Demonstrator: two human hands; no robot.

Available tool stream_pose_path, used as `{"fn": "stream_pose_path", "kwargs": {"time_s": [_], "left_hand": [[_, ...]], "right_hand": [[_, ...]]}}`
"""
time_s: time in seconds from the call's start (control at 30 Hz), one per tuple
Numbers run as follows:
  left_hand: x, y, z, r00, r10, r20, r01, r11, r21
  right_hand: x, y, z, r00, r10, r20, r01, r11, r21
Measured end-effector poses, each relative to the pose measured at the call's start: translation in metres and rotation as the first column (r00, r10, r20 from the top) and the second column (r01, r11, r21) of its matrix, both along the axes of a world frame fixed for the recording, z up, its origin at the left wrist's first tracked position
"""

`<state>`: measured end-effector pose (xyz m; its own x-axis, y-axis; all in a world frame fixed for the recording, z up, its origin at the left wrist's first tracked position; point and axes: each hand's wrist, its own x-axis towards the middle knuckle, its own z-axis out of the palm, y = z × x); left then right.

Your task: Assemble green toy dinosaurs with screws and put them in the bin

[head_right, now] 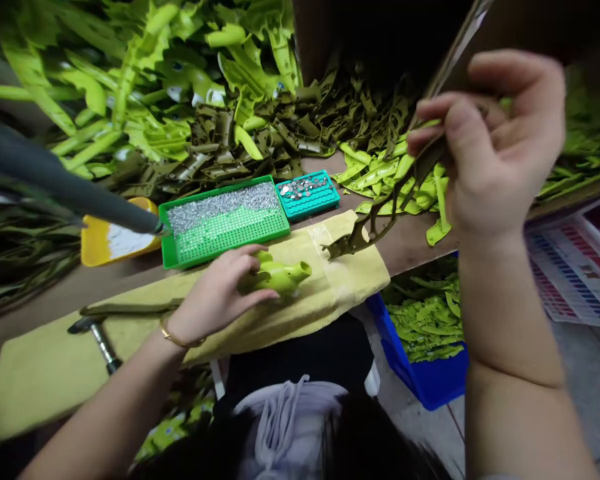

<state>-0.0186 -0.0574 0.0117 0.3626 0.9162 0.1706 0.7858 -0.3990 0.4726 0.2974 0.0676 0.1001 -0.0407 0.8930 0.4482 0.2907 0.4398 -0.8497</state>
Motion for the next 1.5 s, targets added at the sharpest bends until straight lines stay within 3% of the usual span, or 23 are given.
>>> {"fn": "stream_pose_path", "kwargs": {"time_s": [0.03, 0.1, 0.17, 0.2, 0.27, 0.37, 0.47, 0.53, 0.7, 0.9, 1.13, 1.2, 1.4, 1.5], "left_hand": [[-0.002, -0.003, 0.005, 1.0, -0.003, -0.002, 0.003, 1.0, 0.024], [-0.004, -0.007, 0.011, 1.0, 0.013, -0.022, -0.012, 0.998, 0.06], [-0.001, -0.01, 0.013, 0.996, 0.029, -0.081, -0.024, 0.998, 0.063], [0.001, -0.009, 0.012, 0.991, 0.039, -0.125, -0.031, 0.997, 0.064], [0.006, -0.007, 0.011, 0.977, 0.062, -0.205, -0.048, 0.996, 0.073], [0.011, -0.002, 0.009, 0.958, 0.082, -0.274, -0.065, 0.996, 0.068], [0.013, 0.002, 0.009, 0.954, 0.081, -0.29, -0.064, 0.996, 0.066], [0.012, 0.004, 0.01, 0.958, 0.075, -0.277, -0.061, 0.996, 0.06], [0.009, 0.006, 0.011, 0.97, 0.07, -0.232, -0.067, 0.998, 0.018], [0.008, 0.009, 0.009, 0.979, 0.101, -0.175, -0.103, 0.995, -0.001], [0.006, 0.008, 0.01, 0.986, 0.1, -0.135, -0.105, 0.994, -0.03], [0.006, 0.011, 0.011, 0.987, 0.101, -0.125, -0.11, 0.992, -0.064], [0.004, 0.02, 0.012, 0.983, 0.147, -0.109, -0.158, 0.983, -0.097], [0.007, 0.025, 0.018, 0.973, 0.112, -0.204, -0.136, 0.985, -0.108]], "right_hand": [[-0.007, -0.008, -0.021, 0.988, 0.018, -0.154, -0.006, 0.997, 0.08], [-0.014, -0.017, -0.065, 0.938, 0.137, -0.318, -0.129, 0.991, 0.045], [-0.016, -0.024, -0.102, 0.951, 0.21, -0.225, -0.258, 0.943, -0.212], [-0.016, -0.027, -0.115, 0.965, 0.225, -0.133, -0.257, 0.909, -0.328], [-0.022, -0.035, -0.127, 0.967, 0.253, 0.024, -0.219, 0.876, -0.43], [-0.038, -0.043, -0.118, 0.917, 0.4, 0.004, -0.373, 0.858, -0.354], [-0.053, -0.038, -0.104, 0.782, 0.62, -0.055, -0.602, 0.73, -0.325], [-0.057, -0.029, -0.101, 0.726, 0.68, -0.105, -0.671, 0.667, -0.323], [-0.057, -0.007, -0.107, 0.648, 0.715, -0.262, -0.76, 0.584, -0.287], [-0.067, -0.005, -0.113, 0.672, 0.71, -0.212, -0.735, 0.602, -0.312], [-0.067, -0.002, -0.122, 0.604, 0.707, -0.367, -0.796, 0.516, -0.317], [-0.067, -0.005, -0.123, 0.623, 0.686, -0.376, -0.781, 0.517, -0.35], [-0.094, -0.031, -0.132, 0.753, 0.526, -0.396, -0.657, 0.63, -0.413], [-0.115, -0.043, -0.138, 0.851, 0.418, -0.319, -0.522, 0.745, -0.415]]}}
